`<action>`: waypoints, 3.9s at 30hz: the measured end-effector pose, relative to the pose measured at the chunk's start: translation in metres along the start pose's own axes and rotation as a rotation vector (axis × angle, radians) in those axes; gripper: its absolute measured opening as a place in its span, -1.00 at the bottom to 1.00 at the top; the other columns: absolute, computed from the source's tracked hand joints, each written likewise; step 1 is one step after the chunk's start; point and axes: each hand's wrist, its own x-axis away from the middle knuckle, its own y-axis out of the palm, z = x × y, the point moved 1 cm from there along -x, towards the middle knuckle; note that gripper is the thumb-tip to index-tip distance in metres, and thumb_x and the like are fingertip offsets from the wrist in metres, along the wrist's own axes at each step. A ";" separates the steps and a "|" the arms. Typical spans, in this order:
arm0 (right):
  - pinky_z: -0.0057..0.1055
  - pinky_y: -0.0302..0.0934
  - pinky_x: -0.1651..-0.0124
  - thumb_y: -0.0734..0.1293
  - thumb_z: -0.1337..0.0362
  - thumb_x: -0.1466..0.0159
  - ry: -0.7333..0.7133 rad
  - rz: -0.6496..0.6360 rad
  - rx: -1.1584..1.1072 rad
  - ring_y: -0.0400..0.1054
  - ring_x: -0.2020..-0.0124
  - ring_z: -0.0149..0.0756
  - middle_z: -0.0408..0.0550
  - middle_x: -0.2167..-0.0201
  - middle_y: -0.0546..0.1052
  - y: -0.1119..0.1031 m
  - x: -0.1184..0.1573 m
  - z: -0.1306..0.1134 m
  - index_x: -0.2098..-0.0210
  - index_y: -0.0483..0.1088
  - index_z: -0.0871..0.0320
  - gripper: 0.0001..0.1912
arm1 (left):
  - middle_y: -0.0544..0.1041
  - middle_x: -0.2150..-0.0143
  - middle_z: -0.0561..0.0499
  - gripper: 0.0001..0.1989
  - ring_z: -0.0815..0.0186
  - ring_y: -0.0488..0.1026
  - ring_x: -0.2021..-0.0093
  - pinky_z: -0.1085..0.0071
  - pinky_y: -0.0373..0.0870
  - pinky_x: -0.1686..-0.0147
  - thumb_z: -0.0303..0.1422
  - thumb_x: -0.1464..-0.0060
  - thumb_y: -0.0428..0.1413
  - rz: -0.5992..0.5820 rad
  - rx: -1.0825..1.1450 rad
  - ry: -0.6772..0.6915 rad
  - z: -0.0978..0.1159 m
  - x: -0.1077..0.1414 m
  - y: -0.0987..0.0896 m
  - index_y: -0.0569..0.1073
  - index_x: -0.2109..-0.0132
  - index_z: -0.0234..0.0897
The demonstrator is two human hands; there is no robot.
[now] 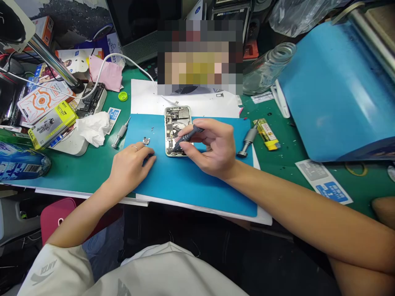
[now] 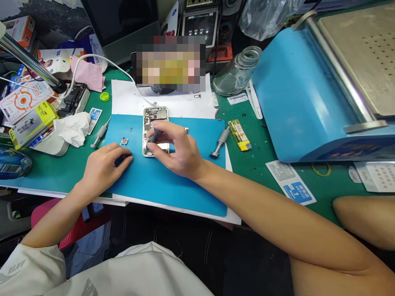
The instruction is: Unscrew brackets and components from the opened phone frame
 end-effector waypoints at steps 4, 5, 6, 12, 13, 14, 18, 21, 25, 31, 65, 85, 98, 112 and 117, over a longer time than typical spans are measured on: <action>-0.32 0.61 0.21 0.36 0.49 -0.28 0.020 0.009 0.009 0.57 0.13 -0.26 -0.11 0.07 0.54 0.000 0.001 0.002 -0.26 0.13 -0.21 -0.31 | 0.58 0.21 0.03 -0.81 0.32 0.52 0.29 0.41 0.35 0.32 -0.27 -0.29 0.14 -0.005 0.081 -0.021 -0.005 0.010 -0.002 0.55 0.04 -0.23; -0.33 0.61 0.19 0.37 0.49 -0.27 0.024 0.012 0.011 0.57 0.13 -0.27 -0.12 0.07 0.53 0.000 0.001 0.002 -0.26 0.14 -0.20 -0.31 | 0.58 0.20 0.03 -0.81 0.33 0.52 0.30 0.42 0.36 0.31 -0.27 -0.30 0.13 0.008 0.093 -0.017 -0.005 0.012 -0.002 0.54 0.03 -0.24; -0.33 0.61 0.18 0.37 0.50 -0.27 0.026 0.014 0.014 0.57 0.14 -0.28 -0.12 0.07 0.53 0.000 0.001 0.003 -0.26 0.14 -0.18 -0.31 | 0.57 0.20 0.02 -0.80 0.33 0.52 0.29 0.42 0.37 0.30 -0.28 -0.31 0.12 0.025 0.102 -0.012 -0.006 0.015 -0.001 0.54 0.02 -0.25; -0.37 0.59 0.15 0.38 0.52 -0.25 0.029 0.000 0.035 0.56 0.12 -0.29 -0.09 0.05 0.53 0.000 0.001 0.005 -0.25 0.16 -0.07 -0.33 | 0.57 0.20 0.00 -0.73 0.32 0.54 0.21 0.43 0.44 0.23 -0.26 -0.33 0.09 0.096 0.132 0.006 -0.011 0.024 0.005 0.50 -0.07 -0.27; -0.38 0.59 0.15 0.38 0.52 -0.25 0.032 0.001 0.038 0.56 0.12 -0.30 -0.09 0.05 0.53 0.000 0.001 0.005 -0.25 0.16 -0.07 -0.33 | 0.57 0.20 -0.01 -0.72 0.31 0.54 0.20 0.42 0.44 0.22 -0.25 -0.34 0.08 0.106 0.129 0.007 -0.012 0.025 0.006 0.49 -0.09 -0.27; -0.38 0.59 0.15 0.38 0.51 -0.25 0.036 0.002 0.038 0.56 0.13 -0.30 -0.08 0.05 0.53 0.000 0.001 0.005 -0.25 0.17 -0.06 -0.33 | 0.57 0.20 -0.02 -0.72 0.30 0.54 0.20 0.41 0.45 0.21 -0.25 -0.35 0.07 0.116 0.122 0.010 -0.012 0.027 0.006 0.49 -0.10 -0.28; -0.37 0.60 0.17 0.38 0.50 -0.26 0.052 0.011 0.030 0.56 0.13 -0.29 -0.08 0.04 0.53 0.001 0.001 0.006 -0.24 0.17 -0.07 -0.36 | 0.57 0.21 -0.07 -0.69 0.27 0.54 0.23 0.36 0.45 0.22 -0.26 -0.38 0.01 0.127 0.026 0.141 -0.001 0.031 0.008 0.46 -0.13 -0.31; -0.38 0.60 0.18 0.38 0.50 -0.26 0.039 0.016 0.035 0.57 0.12 -0.28 -0.08 0.05 0.55 0.002 0.001 0.007 -0.22 0.19 -0.06 -0.38 | 0.54 0.28 -0.09 -0.54 0.24 0.52 0.35 0.33 0.40 0.37 -0.16 -0.40 -0.05 -0.009 -0.104 0.357 0.018 0.028 0.010 0.39 -0.21 -0.43; -0.38 0.59 0.22 0.40 0.52 -0.23 -0.013 -0.021 0.052 0.56 0.11 -0.27 -0.08 0.09 0.57 0.003 0.002 0.012 -0.24 0.20 -0.05 -0.34 | 0.51 0.28 -0.16 -0.26 0.18 0.51 0.40 0.31 0.34 0.50 0.02 -0.39 -0.16 -0.229 -0.233 0.382 0.034 0.016 0.012 0.23 -0.34 -0.62; -0.27 0.60 0.16 0.41 0.50 -0.24 -0.021 -0.072 0.112 0.57 0.09 -0.24 -0.09 0.10 0.60 0.003 0.000 0.014 -0.28 0.15 -0.11 -0.27 | 0.47 0.30 -0.17 -0.18 0.18 0.47 0.45 0.31 0.26 0.58 0.10 -0.36 -0.22 -0.264 -0.249 0.446 0.029 0.008 0.017 0.23 -0.36 -0.62; -0.26 0.61 0.18 0.40 0.57 -0.22 -0.147 -0.170 0.200 0.60 0.11 -0.19 -0.01 0.03 0.59 -0.002 -0.001 0.011 -0.40 0.02 -0.09 -0.11 | 0.50 0.25 -0.19 -0.17 0.16 0.49 0.39 0.30 0.28 0.57 0.06 -0.37 -0.17 -0.344 -0.143 0.469 0.027 0.009 0.020 0.13 -0.40 -0.67; -0.40 0.49 0.31 0.33 0.53 -0.29 -0.189 -0.077 0.190 0.55 0.31 -0.34 -0.13 0.29 0.60 0.016 -0.023 0.012 -0.32 0.09 -0.03 -0.31 | 0.51 0.29 -0.16 -0.20 0.16 0.51 0.40 0.31 0.36 0.56 0.06 -0.35 -0.14 -0.292 -0.165 0.468 0.023 0.009 0.020 0.23 -0.35 -0.65; -0.43 0.49 0.33 0.39 0.51 -0.26 -0.249 -0.108 0.190 0.56 0.24 -0.30 0.05 0.25 0.60 0.021 -0.020 0.004 -0.20 0.20 0.16 -0.44 | 0.53 0.32 -0.15 -0.31 0.15 0.52 0.43 0.31 0.41 0.55 0.04 -0.35 -0.13 -0.303 -0.155 0.449 0.023 0.006 0.017 0.41 -0.18 -0.56; -0.35 0.50 0.30 0.32 0.56 -0.26 -0.178 -0.050 0.157 0.55 0.27 -0.32 -0.07 0.23 0.58 0.018 -0.022 0.010 -0.27 0.14 0.02 -0.35 | 0.51 0.30 -0.14 -0.25 0.18 0.49 0.42 0.31 0.36 0.55 0.05 -0.35 -0.14 -0.328 -0.160 0.455 0.024 0.007 0.018 0.31 -0.29 -0.61; -0.34 0.51 0.29 0.35 0.52 -0.27 -0.191 -0.060 0.131 0.56 0.23 -0.29 -0.05 0.20 0.58 0.017 -0.021 0.010 -0.31 0.11 0.00 -0.31 | 0.51 0.28 -0.16 -0.22 0.17 0.49 0.40 0.32 0.34 0.54 0.04 -0.36 -0.16 -0.331 -0.156 0.460 0.024 0.007 0.019 0.23 -0.34 -0.63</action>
